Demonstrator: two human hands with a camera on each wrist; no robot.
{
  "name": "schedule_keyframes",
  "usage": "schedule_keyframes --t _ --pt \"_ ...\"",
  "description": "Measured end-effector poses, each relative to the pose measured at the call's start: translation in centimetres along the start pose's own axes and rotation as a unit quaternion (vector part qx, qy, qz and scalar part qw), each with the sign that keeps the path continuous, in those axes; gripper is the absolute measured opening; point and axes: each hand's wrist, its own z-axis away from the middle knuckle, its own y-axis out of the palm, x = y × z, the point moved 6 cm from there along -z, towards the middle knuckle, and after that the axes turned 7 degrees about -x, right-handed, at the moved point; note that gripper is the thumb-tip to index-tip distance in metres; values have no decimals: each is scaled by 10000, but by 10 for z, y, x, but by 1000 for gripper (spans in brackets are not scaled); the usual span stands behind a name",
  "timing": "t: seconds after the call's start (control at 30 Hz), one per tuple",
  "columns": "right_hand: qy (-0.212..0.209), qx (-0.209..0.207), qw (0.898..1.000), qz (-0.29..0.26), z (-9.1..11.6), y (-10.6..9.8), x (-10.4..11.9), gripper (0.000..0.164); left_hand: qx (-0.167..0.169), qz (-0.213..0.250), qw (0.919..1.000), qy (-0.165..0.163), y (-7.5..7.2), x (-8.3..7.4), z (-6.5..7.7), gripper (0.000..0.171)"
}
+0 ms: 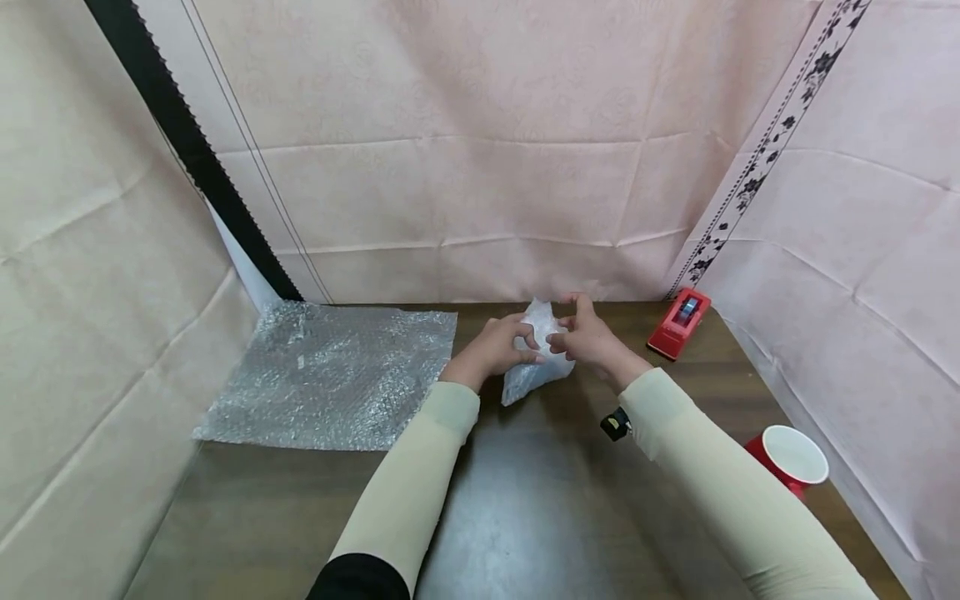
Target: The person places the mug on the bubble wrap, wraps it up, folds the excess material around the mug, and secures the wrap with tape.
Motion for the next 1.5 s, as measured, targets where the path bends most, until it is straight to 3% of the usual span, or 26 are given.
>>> schedule_keyframes --t 0.23,0.47,0.57,0.73,0.97,1.0,1.1,1.2,1.23,1.37,1.5 --pt "-148 -126 9997 144 9 7 -14 54 -39 62 10000 -24 -1 4 1 17" --pt "-86 -271 9993 249 11 12 -35 45 -103 -222 9977 627 0 -5 -2 19" --pt "-129 -286 9990 303 11 13 -39 42 -2 -269 9968 750 1 -8 -2 19" --pt "-258 -185 9987 394 11 16 -43 42 237 -320 9968 692 3 -8 -2 11" --pt "-330 -337 9966 674 8 17 -48 40 327 -203 9972 639 2 -3 -8 16" --pt "-303 -346 9964 710 7 17 -48 40 271 -194 9971 681 11 11 -21 19" --pt "-245 -334 9962 767 5 18 -48 39 257 -287 9974 610 10 14 -22 30" --pt "-229 -297 9963 775 1 20 -48 39 206 -213 9984 481 8 13 -18 43" --pt "-236 -278 9964 763 0 21 -49 39 242 -221 9987 394 0 -1 -5 47" --pt "-351 -229 9958 818 -1 22 -49 38 156 -249 9992 262 -2 -6 2 57" --pt "-785 -345 9833 1604 -1 19 -44 39 120 -244 9996 36 -1 -6 3 63"
